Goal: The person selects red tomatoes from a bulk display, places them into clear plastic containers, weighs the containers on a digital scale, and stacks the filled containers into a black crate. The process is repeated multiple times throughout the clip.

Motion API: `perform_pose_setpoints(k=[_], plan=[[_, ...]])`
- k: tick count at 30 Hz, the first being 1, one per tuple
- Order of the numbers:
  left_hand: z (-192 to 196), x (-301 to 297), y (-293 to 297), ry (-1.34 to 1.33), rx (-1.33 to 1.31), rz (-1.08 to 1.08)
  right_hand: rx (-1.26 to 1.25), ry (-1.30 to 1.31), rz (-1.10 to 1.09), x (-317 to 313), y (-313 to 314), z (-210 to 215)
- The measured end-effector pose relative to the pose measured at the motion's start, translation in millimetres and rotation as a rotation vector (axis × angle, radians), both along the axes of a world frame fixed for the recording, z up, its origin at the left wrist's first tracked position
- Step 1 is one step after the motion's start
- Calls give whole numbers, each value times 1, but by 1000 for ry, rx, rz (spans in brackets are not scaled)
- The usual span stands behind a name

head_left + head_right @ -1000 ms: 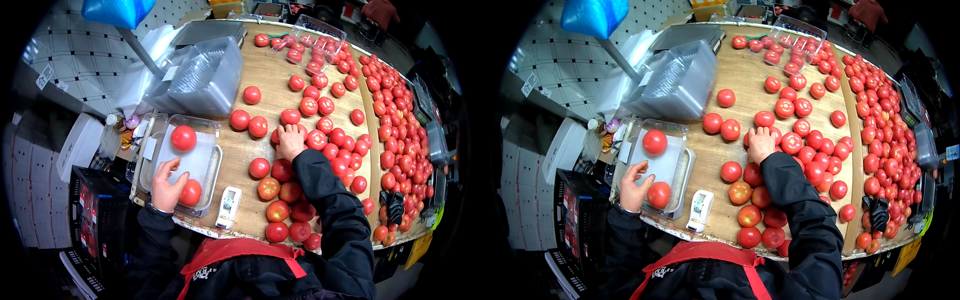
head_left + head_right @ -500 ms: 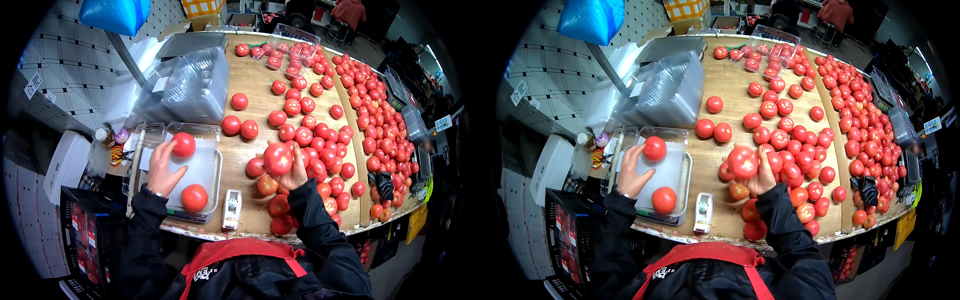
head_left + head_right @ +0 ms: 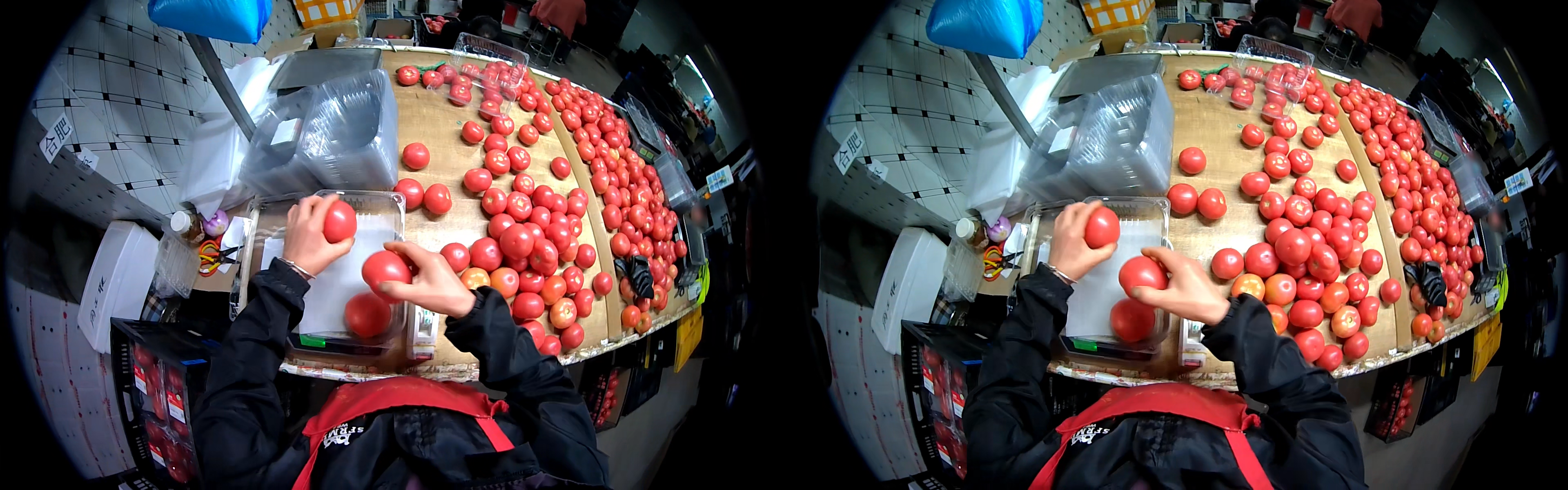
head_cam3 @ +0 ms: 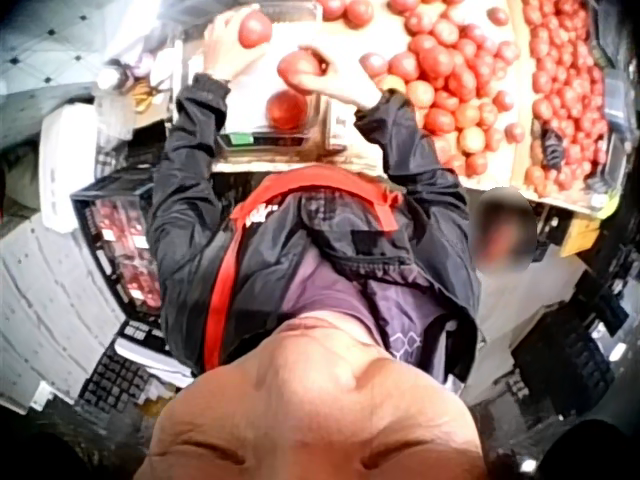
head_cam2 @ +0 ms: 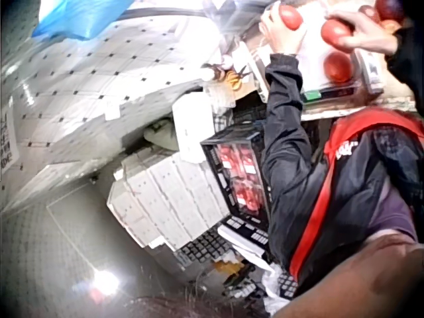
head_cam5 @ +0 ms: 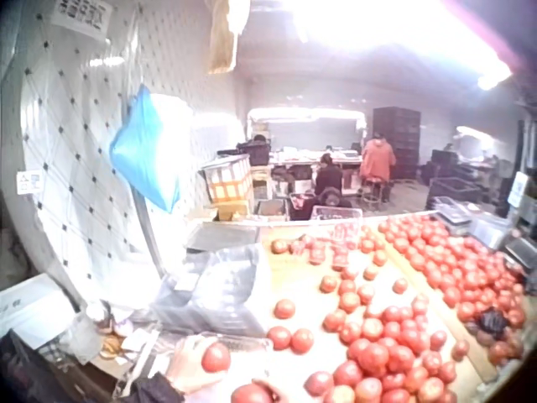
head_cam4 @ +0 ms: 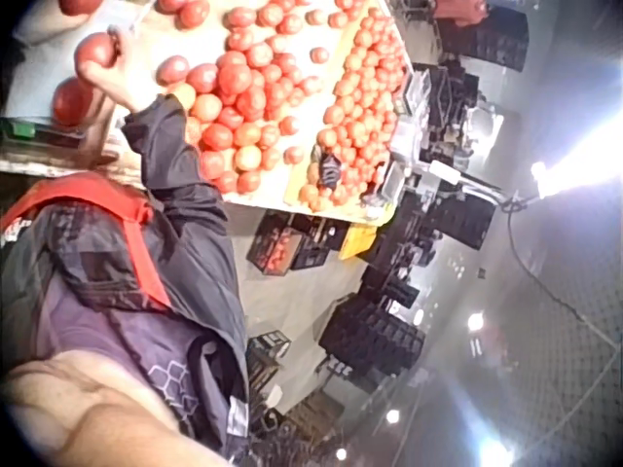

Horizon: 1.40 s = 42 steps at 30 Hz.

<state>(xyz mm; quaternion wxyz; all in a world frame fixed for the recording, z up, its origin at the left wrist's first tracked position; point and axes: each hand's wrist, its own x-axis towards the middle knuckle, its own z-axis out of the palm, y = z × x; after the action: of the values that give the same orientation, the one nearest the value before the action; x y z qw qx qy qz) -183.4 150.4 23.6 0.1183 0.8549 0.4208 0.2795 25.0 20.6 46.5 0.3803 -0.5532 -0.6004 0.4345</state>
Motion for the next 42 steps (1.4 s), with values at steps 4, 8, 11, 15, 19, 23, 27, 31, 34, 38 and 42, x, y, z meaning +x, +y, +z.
perform_pose_setpoints(k=[4, 8, 11, 15, 19, 23, 27, 31, 34, 38, 42], plan=[[23, -12, -3, -277, 19, 16, 374, -533, -132, -37, 23, -33], [32, -31, -24, -662, -365, 35, 297, -688, -77, -43, 27, -55], [28, -37, -45, -810, -538, 55, 334, -366, -147, -32, 21, -48], [22, 7, -85, -432, -385, -64, -112, 518, 88, -2, -3, -14], [30, 66, -106, -275, -266, -225, -125, 409, 61, 37, -7, -16], [18, 62, -84, -382, -496, -124, -120, 234, -373, 106, 18, -72], [14, 68, -81, -393, -554, -51, -159, -474, -465, 155, 52, -135], [10, 67, -84, -489, -601, 109, -165, -715, -357, 149, 90, -119], [1, 60, -81, -454, -556, 172, 81, -680, -271, 136, 123, -139], [3, 60, -85, -411, -540, 175, -96, -707, -167, 144, 153, -163], [10, 50, -88, -648, -730, 208, -89, -181, -342, 138, 137, -106]])
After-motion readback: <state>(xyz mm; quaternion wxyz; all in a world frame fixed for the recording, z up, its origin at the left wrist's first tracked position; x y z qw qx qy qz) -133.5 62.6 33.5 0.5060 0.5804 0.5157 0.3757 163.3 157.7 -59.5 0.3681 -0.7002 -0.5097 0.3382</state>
